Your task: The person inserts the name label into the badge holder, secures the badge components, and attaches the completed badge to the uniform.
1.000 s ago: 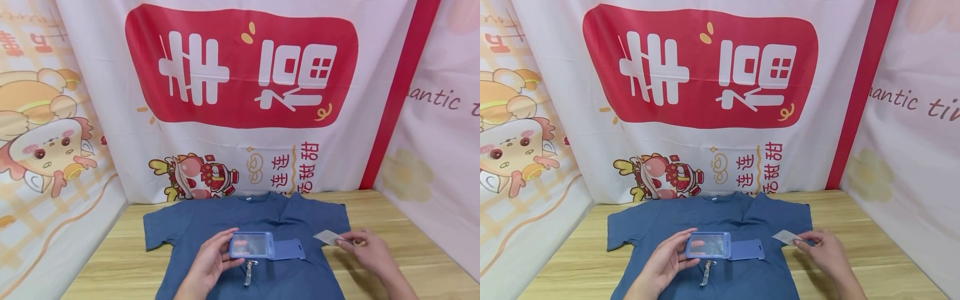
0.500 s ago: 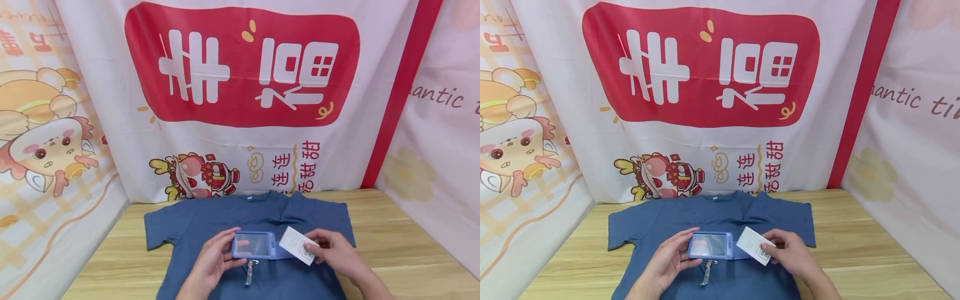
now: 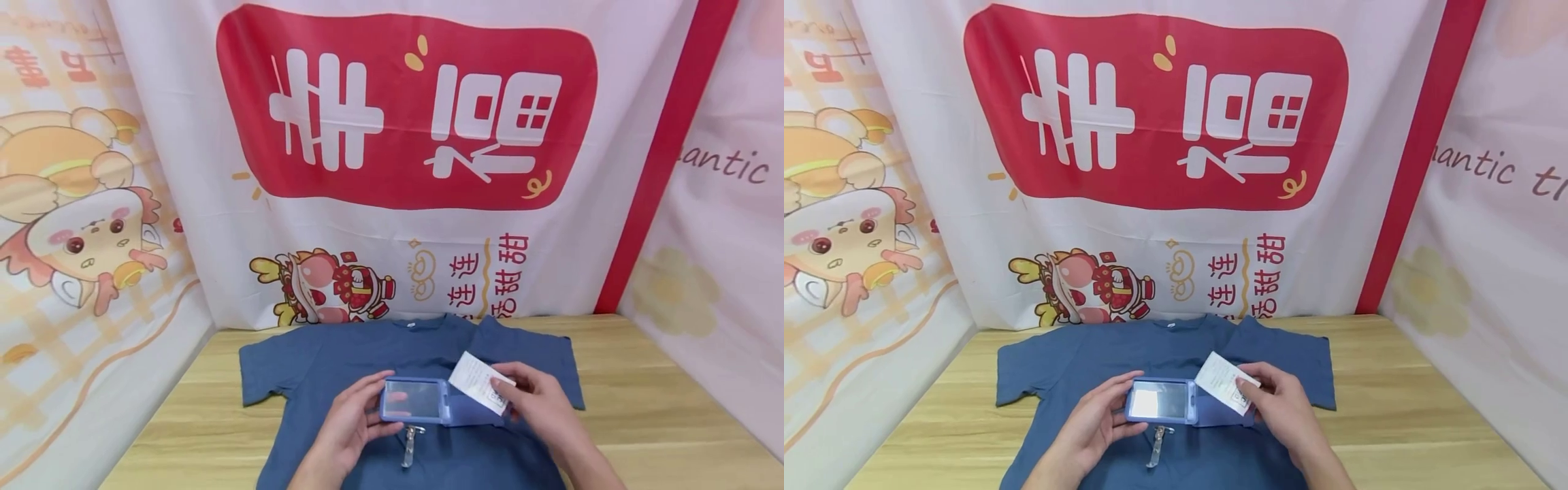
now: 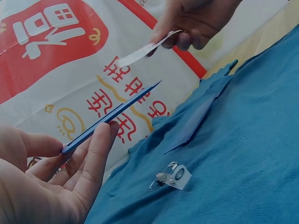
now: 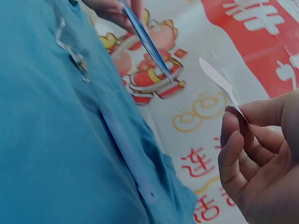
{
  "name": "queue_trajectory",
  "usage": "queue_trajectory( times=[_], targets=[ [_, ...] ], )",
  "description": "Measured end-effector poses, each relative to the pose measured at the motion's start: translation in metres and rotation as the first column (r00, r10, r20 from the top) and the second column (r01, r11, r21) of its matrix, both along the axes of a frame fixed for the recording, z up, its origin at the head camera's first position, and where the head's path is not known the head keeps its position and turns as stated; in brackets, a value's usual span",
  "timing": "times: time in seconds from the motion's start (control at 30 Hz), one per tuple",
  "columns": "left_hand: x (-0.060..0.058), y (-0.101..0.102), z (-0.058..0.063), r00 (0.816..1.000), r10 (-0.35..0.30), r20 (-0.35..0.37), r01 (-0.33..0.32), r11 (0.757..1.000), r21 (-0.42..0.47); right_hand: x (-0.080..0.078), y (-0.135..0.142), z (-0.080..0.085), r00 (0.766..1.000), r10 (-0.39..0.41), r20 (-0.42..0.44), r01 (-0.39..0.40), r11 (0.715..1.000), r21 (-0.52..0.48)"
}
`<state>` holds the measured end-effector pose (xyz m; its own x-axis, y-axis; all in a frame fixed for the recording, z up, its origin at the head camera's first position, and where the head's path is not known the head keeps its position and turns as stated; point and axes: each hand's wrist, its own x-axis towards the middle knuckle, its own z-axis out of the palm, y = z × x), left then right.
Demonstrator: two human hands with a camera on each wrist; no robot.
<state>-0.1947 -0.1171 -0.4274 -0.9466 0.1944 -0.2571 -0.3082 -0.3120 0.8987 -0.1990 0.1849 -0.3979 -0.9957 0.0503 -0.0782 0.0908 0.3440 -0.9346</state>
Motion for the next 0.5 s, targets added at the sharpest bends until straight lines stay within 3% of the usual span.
queue_trajectory(
  times=[0.23, 0.5],
  targets=[
    [-0.001, 0.002, -0.001, 1.0, 0.02, 0.009, -0.02, 0.999, -0.04, 0.0, -0.043, -0.003, 0.994, 0.068, -0.085, -0.064, 0.997, 0.045],
    [0.0, 0.003, 0.001, 1.0, 0.013, 0.009, -0.013, 0.999, -0.043, 0.0, -0.068, 0.001, 0.989, 0.002, -0.151, 0.021, 0.988, 0.155]
  ],
)
